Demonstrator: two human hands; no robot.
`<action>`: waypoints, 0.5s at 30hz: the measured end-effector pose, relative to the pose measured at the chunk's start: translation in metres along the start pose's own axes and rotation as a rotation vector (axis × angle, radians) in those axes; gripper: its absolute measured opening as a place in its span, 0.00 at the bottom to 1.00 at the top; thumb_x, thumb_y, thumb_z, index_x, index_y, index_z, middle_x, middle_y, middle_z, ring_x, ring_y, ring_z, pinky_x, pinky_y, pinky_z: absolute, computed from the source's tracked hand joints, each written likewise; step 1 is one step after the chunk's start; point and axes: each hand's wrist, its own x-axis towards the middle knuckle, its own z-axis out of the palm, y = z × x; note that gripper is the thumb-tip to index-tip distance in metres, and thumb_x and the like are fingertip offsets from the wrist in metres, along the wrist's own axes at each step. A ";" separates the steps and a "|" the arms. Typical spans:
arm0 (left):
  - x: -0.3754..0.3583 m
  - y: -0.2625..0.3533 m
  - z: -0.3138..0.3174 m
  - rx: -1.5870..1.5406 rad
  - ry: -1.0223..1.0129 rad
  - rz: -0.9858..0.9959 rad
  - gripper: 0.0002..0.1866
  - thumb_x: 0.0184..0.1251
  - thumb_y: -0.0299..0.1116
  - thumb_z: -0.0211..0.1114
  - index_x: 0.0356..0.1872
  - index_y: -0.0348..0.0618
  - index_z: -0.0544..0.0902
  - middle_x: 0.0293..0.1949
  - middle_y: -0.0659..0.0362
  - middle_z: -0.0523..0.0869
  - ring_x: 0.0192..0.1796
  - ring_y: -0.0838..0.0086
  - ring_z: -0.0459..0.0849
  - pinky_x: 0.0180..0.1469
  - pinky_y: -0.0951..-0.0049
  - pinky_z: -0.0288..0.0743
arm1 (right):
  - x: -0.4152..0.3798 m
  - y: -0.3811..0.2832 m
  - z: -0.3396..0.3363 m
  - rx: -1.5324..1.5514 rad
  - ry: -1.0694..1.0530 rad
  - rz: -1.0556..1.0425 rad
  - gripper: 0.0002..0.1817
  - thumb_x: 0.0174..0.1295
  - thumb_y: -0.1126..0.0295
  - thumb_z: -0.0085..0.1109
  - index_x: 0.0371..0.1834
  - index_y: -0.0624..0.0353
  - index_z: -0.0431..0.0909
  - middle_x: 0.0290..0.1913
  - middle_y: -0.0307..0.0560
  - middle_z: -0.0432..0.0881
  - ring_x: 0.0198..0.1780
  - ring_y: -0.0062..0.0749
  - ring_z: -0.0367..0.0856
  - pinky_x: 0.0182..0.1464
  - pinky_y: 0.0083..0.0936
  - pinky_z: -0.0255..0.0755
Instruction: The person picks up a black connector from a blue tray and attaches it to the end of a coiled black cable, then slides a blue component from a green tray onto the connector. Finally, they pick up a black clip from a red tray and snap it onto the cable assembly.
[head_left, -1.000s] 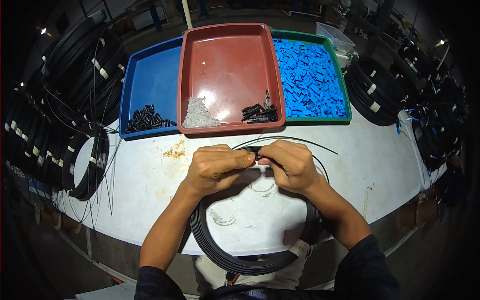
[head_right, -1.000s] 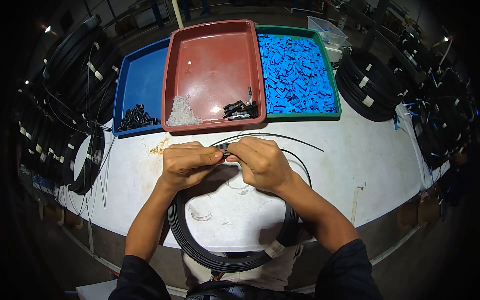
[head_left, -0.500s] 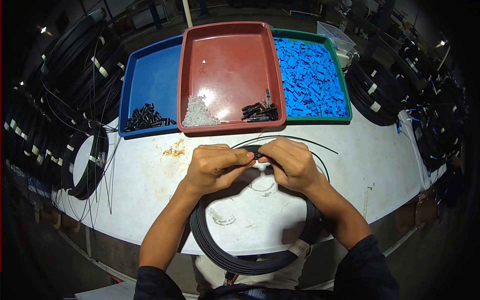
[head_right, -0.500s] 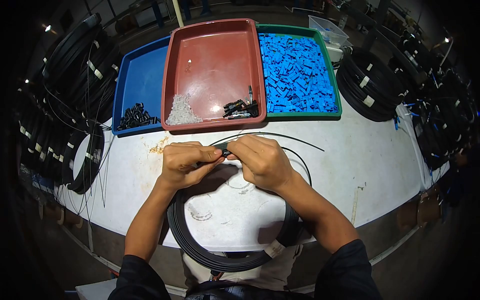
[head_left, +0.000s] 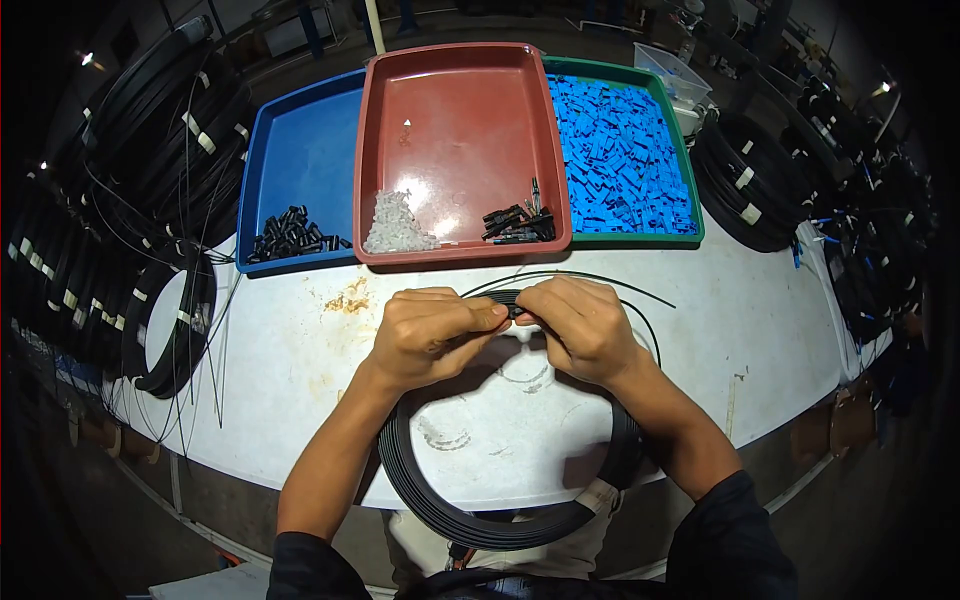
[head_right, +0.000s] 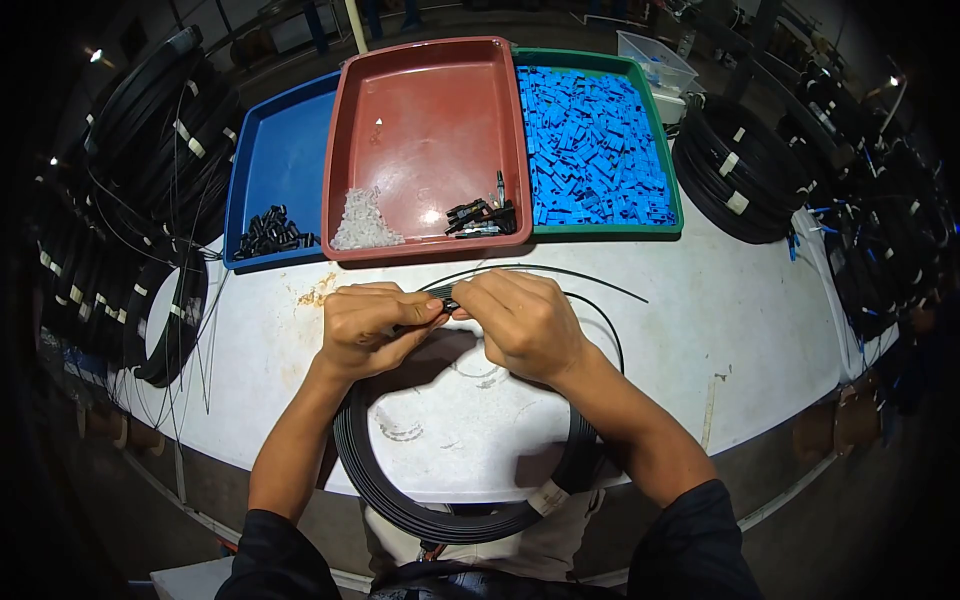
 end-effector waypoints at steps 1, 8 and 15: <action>0.000 0.000 0.000 0.000 -0.002 0.000 0.11 0.49 0.20 0.78 0.36 0.37 0.91 0.35 0.52 0.94 0.30 0.67 0.91 0.33 0.72 0.83 | -0.001 -0.001 -0.001 0.019 -0.038 0.052 0.12 0.48 0.83 0.67 0.37 0.62 0.81 0.29 0.49 0.80 0.31 0.42 0.83 0.34 0.37 0.77; -0.001 0.000 -0.001 0.040 -0.032 -0.014 0.11 0.48 0.19 0.78 0.36 0.36 0.91 0.35 0.51 0.93 0.30 0.67 0.92 0.33 0.72 0.83 | -0.002 0.003 0.001 0.122 -0.101 0.161 0.10 0.52 0.82 0.67 0.38 0.62 0.81 0.30 0.48 0.80 0.30 0.42 0.82 0.34 0.37 0.76; -0.001 -0.001 0.002 -0.062 0.005 -0.063 0.12 0.49 0.19 0.78 0.37 0.36 0.91 0.35 0.51 0.93 0.30 0.67 0.92 0.35 0.72 0.84 | 0.000 0.002 -0.001 -0.030 -0.016 -0.050 0.10 0.53 0.82 0.68 0.38 0.62 0.81 0.30 0.48 0.80 0.30 0.42 0.82 0.33 0.36 0.76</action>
